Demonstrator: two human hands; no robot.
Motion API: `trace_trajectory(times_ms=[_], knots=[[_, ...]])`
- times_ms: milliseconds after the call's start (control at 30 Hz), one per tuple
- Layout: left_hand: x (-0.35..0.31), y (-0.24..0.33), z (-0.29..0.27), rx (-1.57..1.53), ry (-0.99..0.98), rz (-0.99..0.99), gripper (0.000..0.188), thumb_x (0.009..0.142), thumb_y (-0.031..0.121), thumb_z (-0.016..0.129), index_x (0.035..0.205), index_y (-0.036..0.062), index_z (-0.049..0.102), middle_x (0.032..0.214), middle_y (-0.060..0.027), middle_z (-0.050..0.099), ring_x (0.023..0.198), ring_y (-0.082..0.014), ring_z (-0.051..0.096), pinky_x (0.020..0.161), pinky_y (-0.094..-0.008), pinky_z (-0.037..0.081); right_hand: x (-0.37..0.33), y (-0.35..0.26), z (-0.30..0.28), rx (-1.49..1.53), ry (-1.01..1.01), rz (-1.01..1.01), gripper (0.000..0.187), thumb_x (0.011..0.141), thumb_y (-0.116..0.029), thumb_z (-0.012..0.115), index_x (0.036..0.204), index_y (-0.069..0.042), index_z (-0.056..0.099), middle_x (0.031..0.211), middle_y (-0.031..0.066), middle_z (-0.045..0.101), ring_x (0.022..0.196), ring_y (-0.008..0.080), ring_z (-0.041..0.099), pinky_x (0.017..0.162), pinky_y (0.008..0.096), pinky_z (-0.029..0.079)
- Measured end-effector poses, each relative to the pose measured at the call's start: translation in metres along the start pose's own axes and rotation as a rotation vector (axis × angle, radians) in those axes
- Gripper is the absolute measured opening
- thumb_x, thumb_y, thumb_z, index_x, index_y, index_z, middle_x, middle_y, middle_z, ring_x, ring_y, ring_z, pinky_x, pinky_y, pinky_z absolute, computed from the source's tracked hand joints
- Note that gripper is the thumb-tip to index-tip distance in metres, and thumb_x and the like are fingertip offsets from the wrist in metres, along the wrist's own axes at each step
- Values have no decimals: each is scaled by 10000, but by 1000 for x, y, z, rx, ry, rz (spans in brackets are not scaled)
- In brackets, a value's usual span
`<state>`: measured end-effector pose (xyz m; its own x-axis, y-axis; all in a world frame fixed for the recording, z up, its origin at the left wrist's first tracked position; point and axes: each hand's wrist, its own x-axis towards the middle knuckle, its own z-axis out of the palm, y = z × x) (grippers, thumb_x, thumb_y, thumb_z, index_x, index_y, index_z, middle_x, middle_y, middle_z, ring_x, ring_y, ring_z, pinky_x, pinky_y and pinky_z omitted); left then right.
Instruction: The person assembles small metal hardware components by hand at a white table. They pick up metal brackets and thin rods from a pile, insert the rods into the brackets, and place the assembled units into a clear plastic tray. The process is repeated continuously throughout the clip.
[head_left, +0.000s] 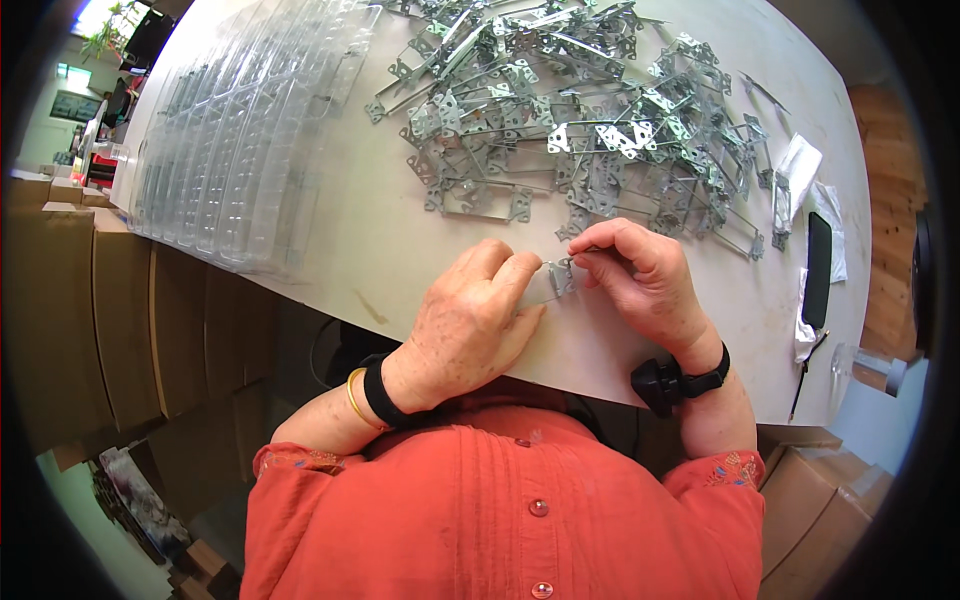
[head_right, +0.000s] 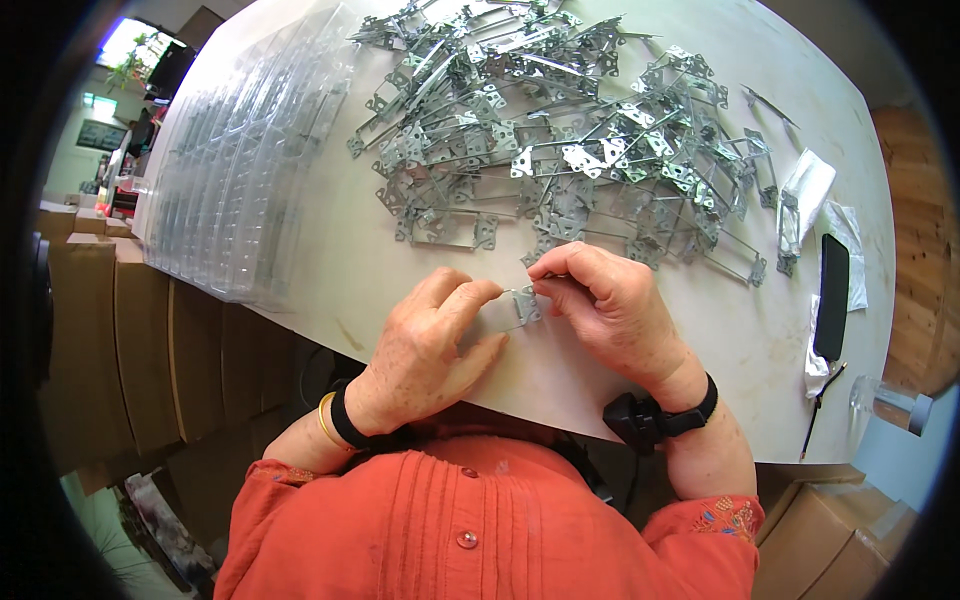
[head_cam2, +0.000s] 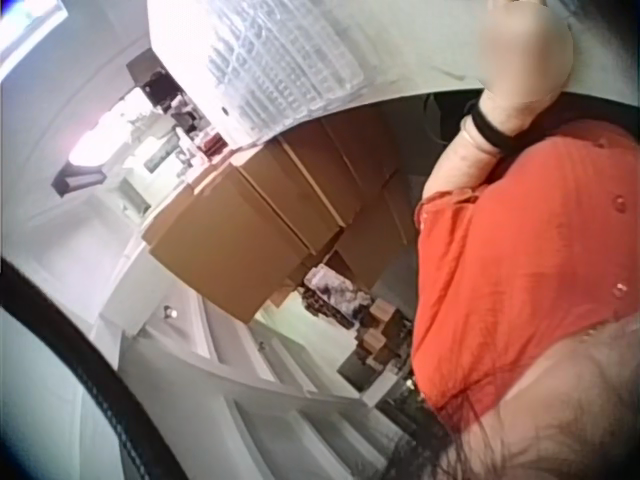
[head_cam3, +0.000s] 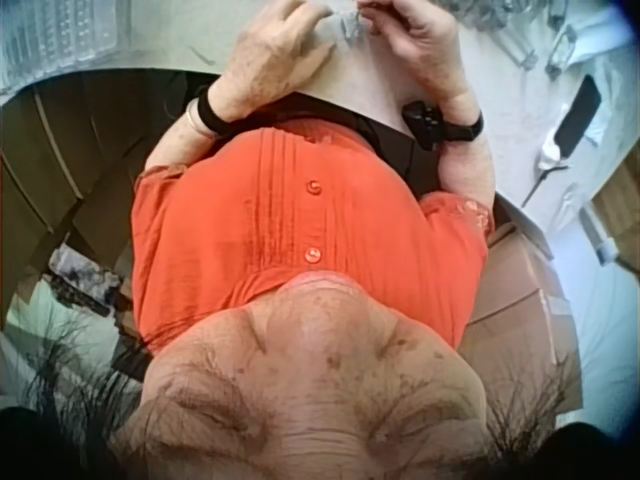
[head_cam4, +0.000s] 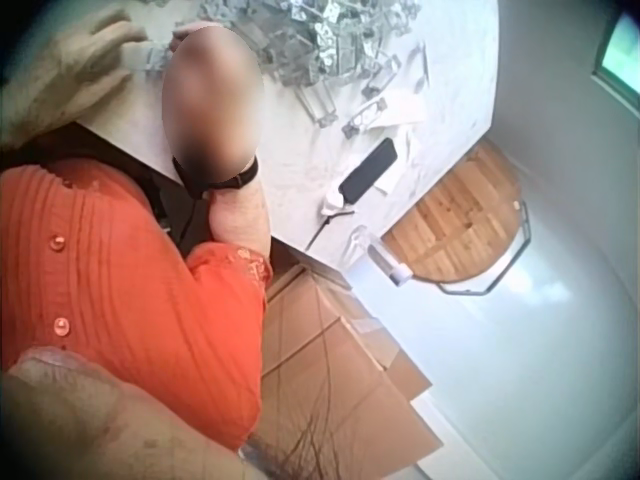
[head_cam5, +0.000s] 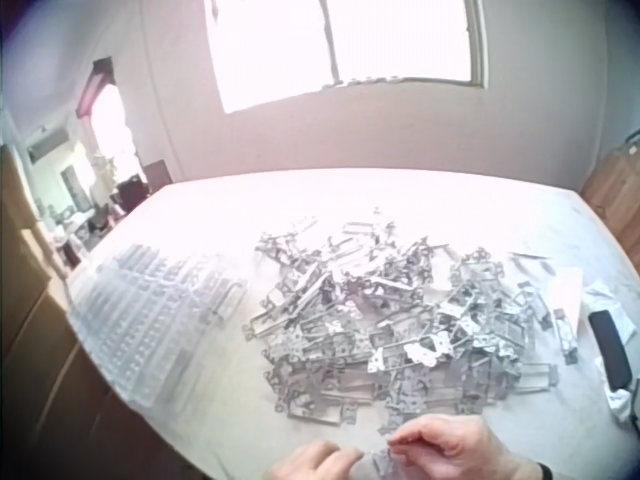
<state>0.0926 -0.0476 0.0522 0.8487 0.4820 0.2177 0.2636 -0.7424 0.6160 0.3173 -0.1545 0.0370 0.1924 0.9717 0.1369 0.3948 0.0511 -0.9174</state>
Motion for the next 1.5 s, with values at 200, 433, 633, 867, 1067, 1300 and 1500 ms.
trace_trajectory(times_ms=[200, 433, 633, 867, 1067, 1300, 1500], knots=[[0, -1, 2, 9, -3, 7, 461, 836, 72, 844, 1266, 32, 682, 1091, -162, 659, 917, -353, 670, 803, -443, 563, 0, 1, 0, -10, -9, -6, 138, 987, 20, 787, 1113, -12, 741, 985, 77, 765, 795, 147, 746, 718, 298, 596], [1, -1, 0, 12, -13, 15, 470, 838, 82, 850, 1273, 28, 678, 1091, -171, 657, 929, -357, 670, 814, -450, 564, 0, -1, 0, -23, -17, 12, 113, 996, -2, 792, 1086, -23, 728, 917, 59, 741, 770, 132, 721, 705, 290, 575], [1, -1, 1, 15, -10, 19, 469, 837, 83, 852, 1270, 29, 679, 1086, -170, 654, 941, -360, 670, 820, -449, 567, 1, 0, -1, -27, -18, 29, 101, 1002, -12, 787, 1076, -28, 720, 897, 71, 733, 770, 137, 722, 704, 292, 574], [1, -1, 1, 13, -13, 10, 462, 834, 76, 852, 1260, 25, 681, 1082, -168, 656, 947, -361, 672, 824, -445, 567, 0, 1, 0, -54, -16, 8, 104, 995, -12, 786, 1073, -30, 721, 909, 75, 742, 775, 162, 731, 710, 305, 577], [1, -1, 1, 10, -16, 9, 458, 837, 77, 851, 1260, 28, 681, 1084, -166, 657, 953, -355, 672, 830, -443, 567, 0, 2, 1, -60, -19, 20, 111, 990, -19, 791, 1076, -34, 722, 915, 86, 745, 786, 183, 733, 717, 316, 578], [0, -1, 2, 15, -13, 7, 460, 841, 78, 851, 1266, 33, 680, 1088, -165, 657, 962, -355, 671, 839, -445, 567, 0, 3, 1, -42, -8, 14, 119, 986, -30, 801, 1079, -33, 726, 927, 89, 748, 789, 188, 732, 719, 318, 578], [1, 0, 1, 8, -14, 6, 461, 840, 78, 852, 1266, 30, 682, 1087, -168, 657, 964, -361, 671, 841, -448, 567, 0, 3, 2, -64, 1, 6, 121, 980, -14, 797, 1082, -27, 732, 934, 97, 750, 799, 197, 737, 723, 323, 581]])
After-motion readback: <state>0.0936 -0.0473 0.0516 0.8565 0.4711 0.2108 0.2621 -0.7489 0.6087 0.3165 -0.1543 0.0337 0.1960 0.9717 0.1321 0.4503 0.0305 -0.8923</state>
